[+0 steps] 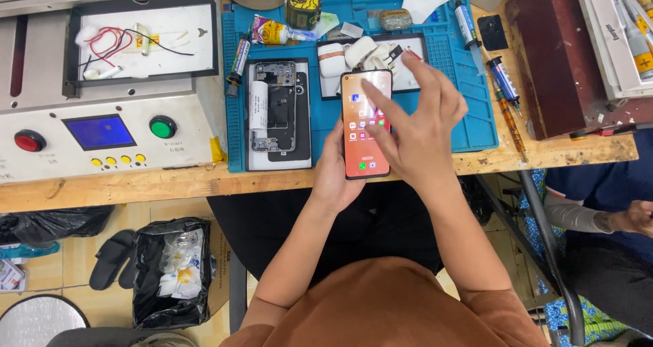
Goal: Disassembling a smartphone to test the display and clean the internal components.
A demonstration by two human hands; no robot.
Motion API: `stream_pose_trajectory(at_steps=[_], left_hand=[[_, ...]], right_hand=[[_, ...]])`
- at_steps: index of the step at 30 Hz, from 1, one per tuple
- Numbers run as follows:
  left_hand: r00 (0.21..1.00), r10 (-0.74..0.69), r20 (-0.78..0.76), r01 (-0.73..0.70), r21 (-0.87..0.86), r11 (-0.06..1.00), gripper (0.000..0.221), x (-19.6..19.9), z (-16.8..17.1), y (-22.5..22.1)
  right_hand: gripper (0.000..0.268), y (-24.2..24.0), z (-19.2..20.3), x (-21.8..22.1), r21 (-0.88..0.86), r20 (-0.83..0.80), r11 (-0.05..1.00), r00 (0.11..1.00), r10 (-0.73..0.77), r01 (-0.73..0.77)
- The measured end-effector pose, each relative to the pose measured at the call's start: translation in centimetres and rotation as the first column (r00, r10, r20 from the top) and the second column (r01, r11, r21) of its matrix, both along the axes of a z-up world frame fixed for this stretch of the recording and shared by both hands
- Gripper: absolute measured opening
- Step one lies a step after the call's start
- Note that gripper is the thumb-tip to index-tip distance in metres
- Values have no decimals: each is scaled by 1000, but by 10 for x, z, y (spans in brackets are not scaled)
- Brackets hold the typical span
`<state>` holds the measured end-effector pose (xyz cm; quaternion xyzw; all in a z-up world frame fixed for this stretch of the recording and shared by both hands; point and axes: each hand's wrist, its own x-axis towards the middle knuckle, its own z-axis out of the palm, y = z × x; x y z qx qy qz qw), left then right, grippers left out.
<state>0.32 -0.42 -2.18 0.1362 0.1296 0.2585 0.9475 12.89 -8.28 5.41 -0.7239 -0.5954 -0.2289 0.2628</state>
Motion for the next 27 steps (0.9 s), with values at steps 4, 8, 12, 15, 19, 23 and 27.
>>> stream_pose_trajectory(at_steps=[4, 8, 12, 15, 19, 23, 27], left_hand=[[1000, -22, 11, 22, -12, 1000, 56, -1, 7, 3], [996, -68, 64, 66, 27, 997, 53, -3, 3, 3], [994, -49, 95, 47, 27, 999, 49, -3, 2, 3], [998, -45, 51, 43, 37, 998, 44, -2, -5, 3], [997, -47, 62, 46, 20, 999, 51, -1, 4, 2], [994, -82, 67, 80, 35, 996, 62, -4, 15, 2], [997, -65, 44, 64, 43, 997, 63, -2, 6, 3]], right_hand=[[47, 9, -3, -11, -61, -75, 996, 995, -70, 66], [52, 12, -1, -17, -104, -5, 994, 1000, -21, 21], [50, 16, -1, -20, -87, -24, 996, 1000, -6, 4], [48, 15, 0, -21, -90, 18, 996, 999, -27, 29], [42, 6, -5, -19, -73, -108, 989, 985, -133, 125], [46, -8, -10, -20, -95, -104, 992, 990, -91, 81], [42, -12, -21, -15, -51, -165, 976, 962, -216, 210]])
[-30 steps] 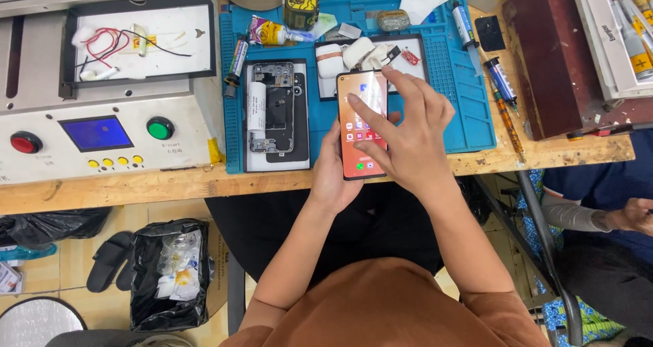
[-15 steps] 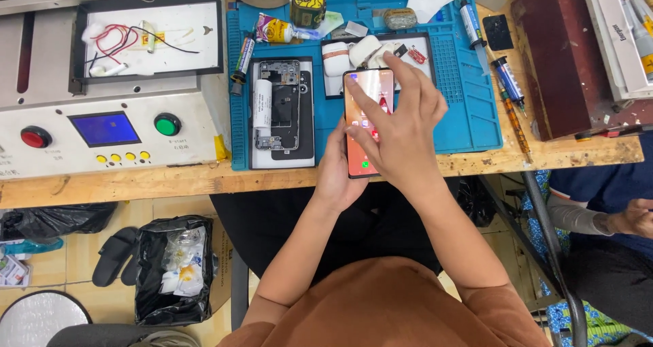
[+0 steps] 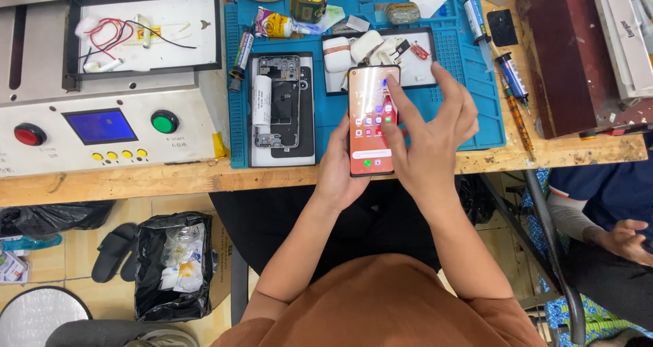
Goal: Disassembling a smartphone to test the display and clean the internal components.
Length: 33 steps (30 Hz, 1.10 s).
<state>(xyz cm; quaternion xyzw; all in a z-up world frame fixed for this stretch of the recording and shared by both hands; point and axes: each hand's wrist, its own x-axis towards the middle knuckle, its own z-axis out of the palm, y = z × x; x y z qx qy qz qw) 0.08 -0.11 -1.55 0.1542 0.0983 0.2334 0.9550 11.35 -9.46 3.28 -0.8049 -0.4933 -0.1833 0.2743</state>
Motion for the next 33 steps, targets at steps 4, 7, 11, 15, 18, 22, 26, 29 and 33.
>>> stream_pose_trajectory(at_steps=[4, 7, 11, 15, 18, 22, 26, 29, 33], left_hand=[[998, -44, 36, 45, -24, 999, 72, -1, 6, 0], [999, 4, 50, -5, 8, 1000, 64, 0, 4, 0], [1000, -7, -2, 7, -30, 1000, 64, -1, 10, 0], [1000, 6, -30, -6, -8, 1000, 56, -5, 5, 0], [997, -81, 8, 81, 18, 997, 66, -5, 6, 4], [1000, 3, -12, -3, -17, 1000, 58, -2, 0, 1], [985, -72, 157, 74, -2, 997, 72, -5, 5, 4], [997, -47, 61, 47, 9, 999, 67, -5, 4, 1], [989, -50, 138, 51, -7, 999, 71, -3, -1, 4]], right_hand=[[49, -4, 7, -15, -67, 75, 973, 971, 228, -223], [52, -1, 5, -15, -80, 124, 968, 961, 247, -239], [47, -2, 4, -14, -49, 71, 988, 986, 151, -148], [56, -24, -16, -18, -127, 144, 946, 938, 314, -297], [49, -27, -8, -15, -68, 98, 980, 976, 194, -188], [65, -36, -23, -20, -90, 140, 964, 955, 262, -251], [63, -51, -34, -19, -118, 168, 936, 923, 347, -330], [66, -47, -28, -16, -89, 126, 945, 938, 323, -313], [62, -54, -39, -20, -118, 213, 923, 898, 384, -367]])
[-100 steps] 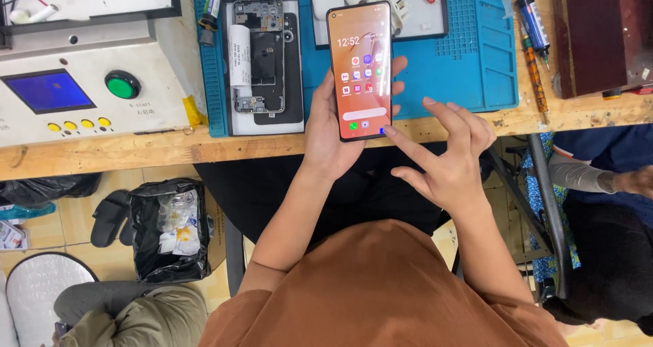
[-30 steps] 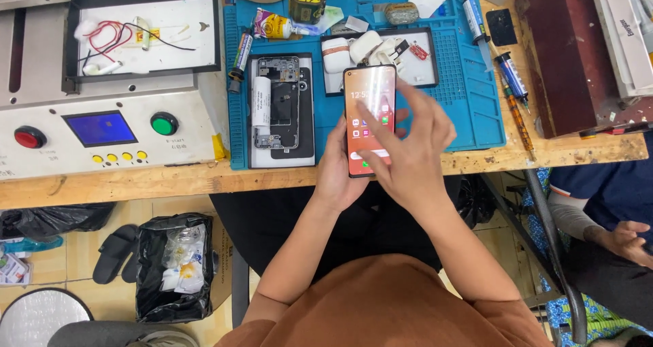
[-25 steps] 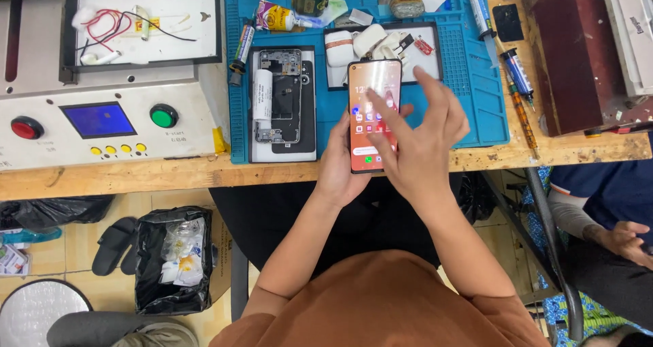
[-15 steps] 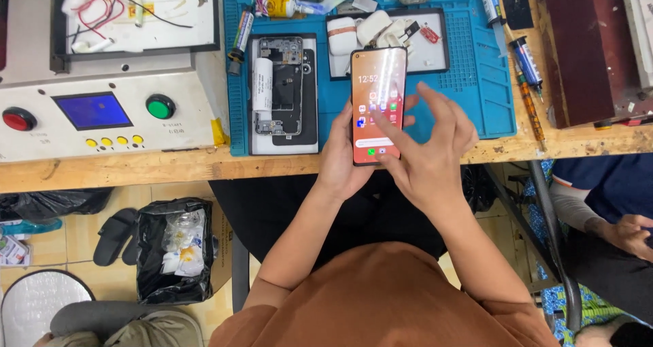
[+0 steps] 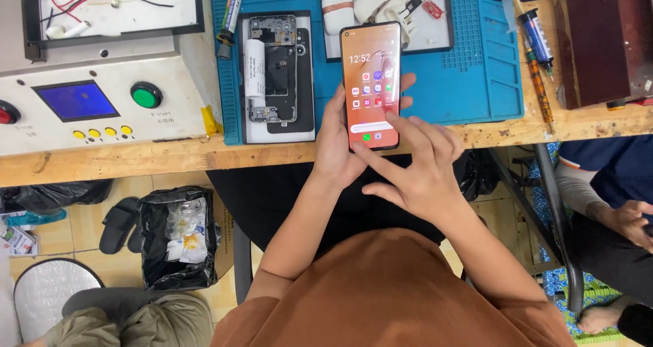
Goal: Disassembling a smartphone to test the display and clean the internal components.
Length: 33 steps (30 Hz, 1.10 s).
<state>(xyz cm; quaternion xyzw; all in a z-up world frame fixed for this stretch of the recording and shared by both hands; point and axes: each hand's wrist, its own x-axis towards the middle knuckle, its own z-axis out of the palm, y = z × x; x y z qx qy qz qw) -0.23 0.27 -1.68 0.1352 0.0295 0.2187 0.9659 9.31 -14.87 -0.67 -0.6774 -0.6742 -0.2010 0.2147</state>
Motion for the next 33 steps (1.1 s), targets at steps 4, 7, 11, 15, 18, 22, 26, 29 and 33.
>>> stream_pose_trajectory(at_steps=[4, 7, 11, 15, 18, 22, 26, 29, 33], left_hand=[[999, -11, -44, 11, 11, 1000, 72, 1, 6, 0], [997, 11, -77, -7, 47, 999, 68, 1, 9, -1], [998, 10, -59, -9, 14, 1000, 70, -1, 9, 1], [992, 14, -127, -7, 60, 998, 66, 1, 16, 1], [995, 42, -88, -37, 53, 998, 68, -1, 12, 1], [993, 8, -121, -5, 21, 1000, 70, -3, 12, -1], [993, 15, -119, -10, 43, 999, 70, -2, 13, 1], [993, 17, -116, -12, 46, 999, 69, -2, 12, 1], [989, 56, -138, -44, 88, 995, 68, -1, 18, 0]], right_hand=[[61, -5, 4, 12, 17, -30, 998, 997, -66, 66], [67, -1, 3, 12, 38, -123, 994, 988, -94, 100], [62, -14, -2, 14, 7, -18, 999, 999, -50, 50], [68, -9, 0, 20, 53, -124, 995, 989, -75, 82], [67, -14, 1, 13, 45, 37, 998, 998, -44, 42], [74, -20, -3, 21, 59, -70, 991, 991, -115, 119], [77, -21, -4, 19, 71, -63, 994, 995, -82, 86], [76, -17, -3, 22, 68, -66, 993, 994, -88, 92], [75, -1, 13, 30, 33, -93, 991, 988, -125, 128]])
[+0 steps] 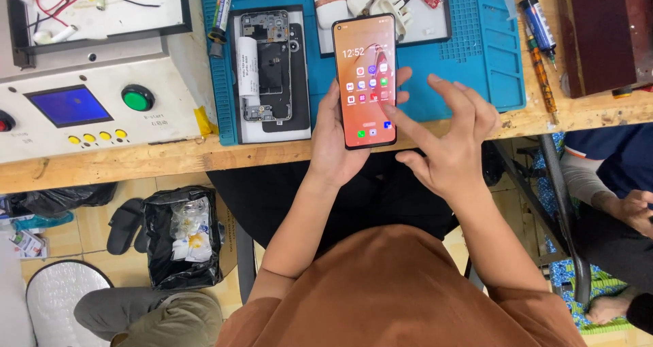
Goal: Disassembling a smartphone to test the display and clean the internal components.
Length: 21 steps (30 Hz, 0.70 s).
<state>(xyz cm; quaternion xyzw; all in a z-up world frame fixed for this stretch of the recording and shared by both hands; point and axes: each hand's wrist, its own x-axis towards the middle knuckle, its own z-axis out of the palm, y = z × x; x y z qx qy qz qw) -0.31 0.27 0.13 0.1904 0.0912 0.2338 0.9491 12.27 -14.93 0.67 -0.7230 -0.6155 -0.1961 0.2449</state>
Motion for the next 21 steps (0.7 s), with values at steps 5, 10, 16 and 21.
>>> stream_pose_trajectory(at_steps=[5, 10, 16, 21], left_hand=[[1000, 7, 22, -6, -74, 997, 68, 3, -1, -2], [1000, 24, 18, -22, -122, 992, 61, 1, -20, -4], [998, 64, 13, -61, -190, 980, 52, 3, -19, -3], [998, 35, 49, -27, -146, 989, 51, 3, -26, -2]], right_hand=[[70, 28, 22, 15, 20, 30, 1000, 1000, 5, -5], [69, 53, 39, 24, 43, 36, 999, 999, -14, 13], [45, 77, 45, 18, 55, -15, 998, 999, -31, 32], [48, 90, 45, -5, 24, 43, 999, 999, 31, -32]])
